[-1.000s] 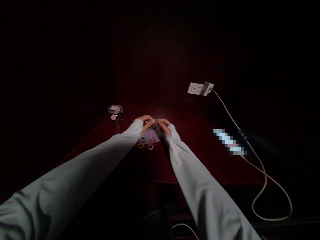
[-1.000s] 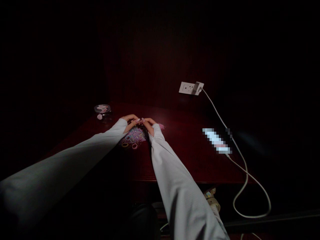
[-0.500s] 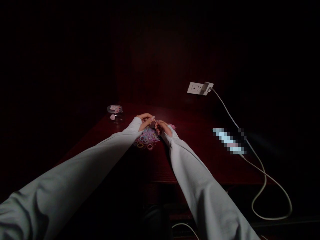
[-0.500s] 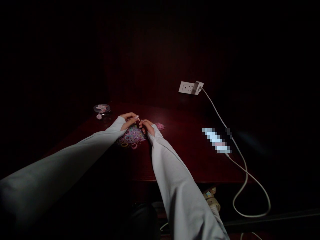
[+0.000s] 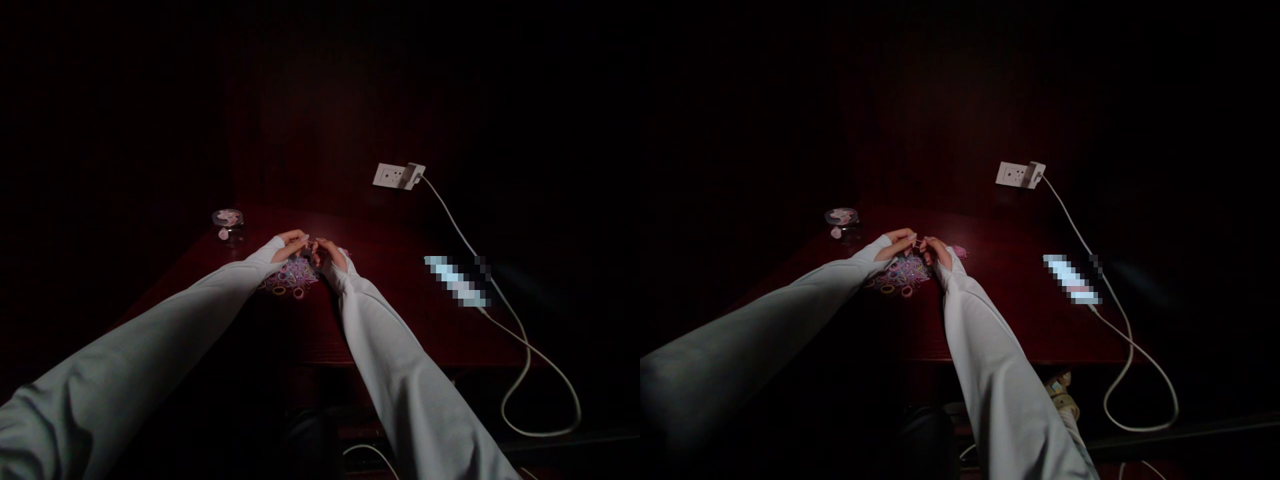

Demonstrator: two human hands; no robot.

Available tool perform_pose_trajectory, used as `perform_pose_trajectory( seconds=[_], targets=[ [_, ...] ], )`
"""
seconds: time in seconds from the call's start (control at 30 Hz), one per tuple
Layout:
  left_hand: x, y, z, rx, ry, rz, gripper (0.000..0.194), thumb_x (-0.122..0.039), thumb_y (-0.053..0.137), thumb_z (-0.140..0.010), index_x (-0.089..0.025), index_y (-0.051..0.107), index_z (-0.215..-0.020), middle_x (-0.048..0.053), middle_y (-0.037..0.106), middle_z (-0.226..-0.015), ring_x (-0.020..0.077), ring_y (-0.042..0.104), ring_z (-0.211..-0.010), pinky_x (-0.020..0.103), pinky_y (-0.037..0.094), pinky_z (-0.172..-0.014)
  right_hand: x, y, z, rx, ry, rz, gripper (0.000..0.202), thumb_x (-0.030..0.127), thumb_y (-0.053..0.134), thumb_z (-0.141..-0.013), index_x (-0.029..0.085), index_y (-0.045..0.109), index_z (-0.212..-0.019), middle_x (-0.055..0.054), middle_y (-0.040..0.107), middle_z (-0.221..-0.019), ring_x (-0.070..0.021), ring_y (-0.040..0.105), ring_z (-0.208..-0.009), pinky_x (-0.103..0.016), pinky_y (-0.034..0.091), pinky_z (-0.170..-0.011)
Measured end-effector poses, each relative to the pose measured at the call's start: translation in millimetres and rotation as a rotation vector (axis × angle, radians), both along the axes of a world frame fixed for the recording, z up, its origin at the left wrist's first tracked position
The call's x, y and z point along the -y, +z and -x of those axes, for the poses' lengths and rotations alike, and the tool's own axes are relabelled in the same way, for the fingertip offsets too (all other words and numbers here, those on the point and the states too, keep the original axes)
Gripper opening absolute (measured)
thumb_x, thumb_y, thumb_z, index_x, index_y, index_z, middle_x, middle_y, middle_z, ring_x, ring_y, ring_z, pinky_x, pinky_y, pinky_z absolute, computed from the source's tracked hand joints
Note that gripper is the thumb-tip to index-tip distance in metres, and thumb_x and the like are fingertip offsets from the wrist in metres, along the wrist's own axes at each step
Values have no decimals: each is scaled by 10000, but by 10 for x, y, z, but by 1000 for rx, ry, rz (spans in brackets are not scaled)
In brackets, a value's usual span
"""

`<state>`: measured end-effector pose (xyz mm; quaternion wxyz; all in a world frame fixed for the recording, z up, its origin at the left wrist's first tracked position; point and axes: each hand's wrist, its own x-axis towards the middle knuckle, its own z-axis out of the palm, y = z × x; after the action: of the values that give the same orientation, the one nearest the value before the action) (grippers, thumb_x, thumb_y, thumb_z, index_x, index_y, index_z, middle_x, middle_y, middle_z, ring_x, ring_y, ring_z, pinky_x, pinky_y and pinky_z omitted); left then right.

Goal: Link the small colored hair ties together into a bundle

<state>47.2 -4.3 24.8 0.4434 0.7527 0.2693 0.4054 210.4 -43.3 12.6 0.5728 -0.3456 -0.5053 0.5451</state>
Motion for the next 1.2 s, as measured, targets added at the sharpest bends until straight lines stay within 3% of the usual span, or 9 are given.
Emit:
perform_pose_trajectory(
  seconds=[0.17, 0.3, 0.47, 0.63, 0.87, 1.1, 1.2],
  targets=[
    [3, -99, -22, -27, -37, -65, 511, -685, 534, -918, -205, 486, -751, -39, 458, -641, 132, 464, -625, 259, 410, -652, 10, 53, 1, -95, 24, 77, 338, 489, 771, -667, 218, 575, -621, 57, 451, -574, -85, 359, -545, -232, 307, -524],
    [25, -127, -49, -26, -53, -82, 540, -730, 498, -913, -212, 457, -766, -36, 442, -681, 138, 442, -653, 266, 405, -669, 26, 95, 9, -130, 14, 127, 320, 455, 750, -712, 213, 565, -614, 51, 443, -576, -87, 355, -536, -229, 325, -515],
    [32, -83, -34, -56, -36, -105, 556, -736, 496, -906, -218, 417, -720, -37, 401, -673, 137, 411, -653, 272, 386, -665, 16, 85, 1, -140, 9, 111, 351, 446, 741, -713, 215, 523, -564, 47, 412, -567, -89, 339, -535, -238, 326, -529],
    [79, 13, -16, 4, -41, -45, 456, -582, 463, -964, -225, 432, -682, -6, 455, -665, 151, 472, -606, 288, 463, -624, -37, -14, 5, 25, 87, 35, 518, 584, 670, -754, 230, 397, -493, 42, 376, -512, -107, 347, -533, -259, 297, -551],
    [61, 100, -6, 73, -59, -145, 445, -498, 454, -947, -221, 447, -599, 43, 563, -737, 195, 575, -753, 348, 540, -840, -41, -55, 8, 113, 0, -18, 597, 604, 579, -859, 239, 268, -502, 47, 320, -491, -119, 320, -527, -282, 280, -572],
    [27, 42, -37, 110, -110, -40, 545, -650, 459, -931, -223, 425, -594, 31, 520, -665, 170, 476, -626, 322, 463, -657, -130, -70, -19, 60, -55, -51, 616, 551, 555, -894, 241, 215, -485, 43, 259, -478, -123, 302, -490, -271, 319, -541],
    [44, 41, -38, 70, -88, -50, 556, -670, 473, -918, -222, 429, -593, 19, 501, -639, 165, 465, -616, 310, 449, -639, -136, -85, -16, 26, -107, -64, 604, 567, 606, -860, 240, 246, -502, 32, 348, -526, -123, 383, -516, -264, 387, -553]
  ],
)
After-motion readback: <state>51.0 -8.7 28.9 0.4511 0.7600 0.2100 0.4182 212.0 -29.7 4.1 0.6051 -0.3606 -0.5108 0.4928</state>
